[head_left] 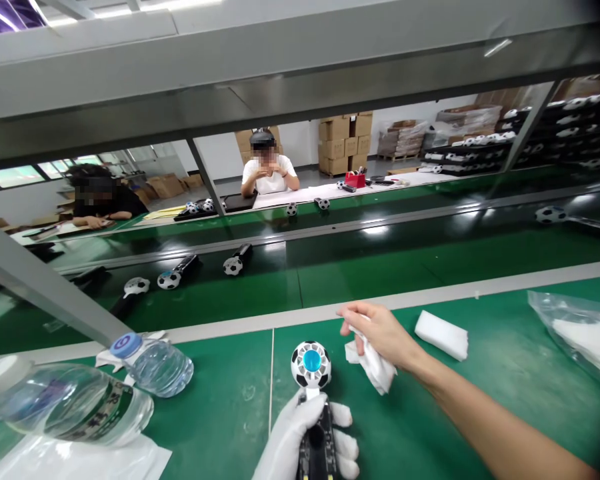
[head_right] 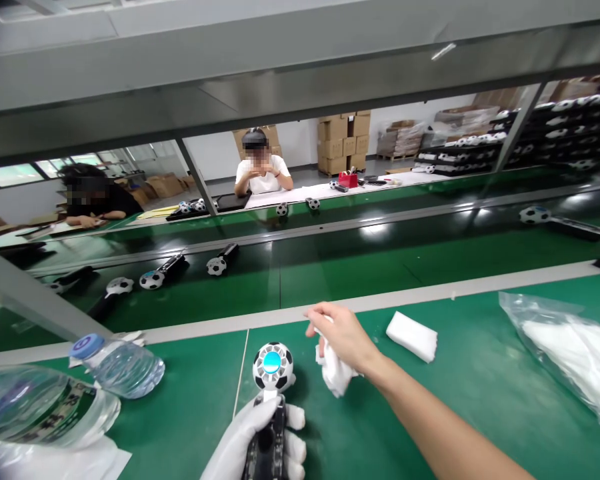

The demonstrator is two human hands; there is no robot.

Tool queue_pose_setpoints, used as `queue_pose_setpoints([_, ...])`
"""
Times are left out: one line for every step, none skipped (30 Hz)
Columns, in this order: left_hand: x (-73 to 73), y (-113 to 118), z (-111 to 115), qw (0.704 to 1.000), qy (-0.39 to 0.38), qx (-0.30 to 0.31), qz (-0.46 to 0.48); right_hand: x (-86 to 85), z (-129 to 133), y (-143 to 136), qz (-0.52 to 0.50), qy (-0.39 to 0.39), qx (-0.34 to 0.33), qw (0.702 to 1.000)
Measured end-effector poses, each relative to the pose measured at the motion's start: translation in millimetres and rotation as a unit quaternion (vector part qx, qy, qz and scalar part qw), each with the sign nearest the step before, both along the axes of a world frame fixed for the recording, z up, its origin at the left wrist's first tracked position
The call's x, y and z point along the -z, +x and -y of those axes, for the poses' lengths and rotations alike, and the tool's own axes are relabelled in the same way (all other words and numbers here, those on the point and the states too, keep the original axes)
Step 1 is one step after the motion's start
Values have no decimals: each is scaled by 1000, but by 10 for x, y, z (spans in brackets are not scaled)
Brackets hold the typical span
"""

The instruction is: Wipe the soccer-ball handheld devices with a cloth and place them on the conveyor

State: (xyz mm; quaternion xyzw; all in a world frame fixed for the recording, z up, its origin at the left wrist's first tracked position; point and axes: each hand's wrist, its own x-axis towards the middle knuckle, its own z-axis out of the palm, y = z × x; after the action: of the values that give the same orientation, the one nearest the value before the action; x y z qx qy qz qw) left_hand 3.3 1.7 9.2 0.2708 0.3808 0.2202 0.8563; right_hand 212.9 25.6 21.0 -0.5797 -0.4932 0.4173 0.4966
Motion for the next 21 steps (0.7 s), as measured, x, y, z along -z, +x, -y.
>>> queue_pose_setpoints([4,11,-6,1000,-16,-8,-1,19,86,92,23,-11,-1,1000])
queue_pose_setpoints([9,21,-10,999,-31,-8,-2,41,169,178,46,-19,2,999])
queue_pose_setpoints([15,29,-13,999,-42,-4,-4,64,247,253,65,-26,5,998])
queue_pose_setpoints([19,34,-16,999,-50,0,-4,87,316,314,73,-33,10,997])
queue_pose_setpoints([22,35,-18,998,-55,3,-2,107,375,358,68,-43,16,997])
queue_pose_setpoints([21,32,-22,998,-60,5,0,125,424,385,52,-53,24,997])
queue_pose_setpoints([17,25,-26,998,-65,6,3,141,463,395,27,-63,31,997])
queue_pose_setpoints([10,15,-31,998,-69,6,7,157,492,389,-7,-72,39,997])
queue_pose_setpoints([0,2,-36,997,-71,5,11,173,513,370,-49,-81,44,995])
queue_pose_setpoints([-10,-13,-42,997,-72,2,14,190,527,340,-94,-90,45,990])
queue_pose_setpoints([-20,-31,-47,997,-71,-1,17,209,535,303,-140,-98,41,984])
queue_pose_setpoints([-28,-50,-52,997,-71,-5,19,228,540,260,-184,-106,34,977])
queue_pose_setpoints([-34,-71,-56,997,-71,-10,21,248,540,213,-226,-113,26,967])
queue_pose_setpoints([-38,-93,-59,997,-71,-15,21,265,538,164,-264,-119,18,957])
queue_pose_setpoints([-38,-116,-61,997,-71,-20,22,281,534,115,-299,-121,12,946])
queue_pose_setpoints([-36,-139,-64,997,-70,-24,22,293,528,68,-330,-122,6,936])
queue_pose_setpoints([-31,-161,-68,997,-69,-28,22,302,523,22,-358,-121,1,926])
queue_pose_setpoints([-25,-183,-72,997,-67,-30,22,309,518,-20,-385,-121,-3,915])
queue_pose_setpoints([-18,-202,-79,997,-63,-31,21,315,515,-58,-410,-123,-7,904])
queue_pose_setpoints([-12,-218,-88,998,-59,-31,19,321,516,-91,-434,-127,-11,892])
queue_pose_setpoints([-5,-231,-98,998,-54,-31,17,331,520,-120,-457,-132,-15,880])
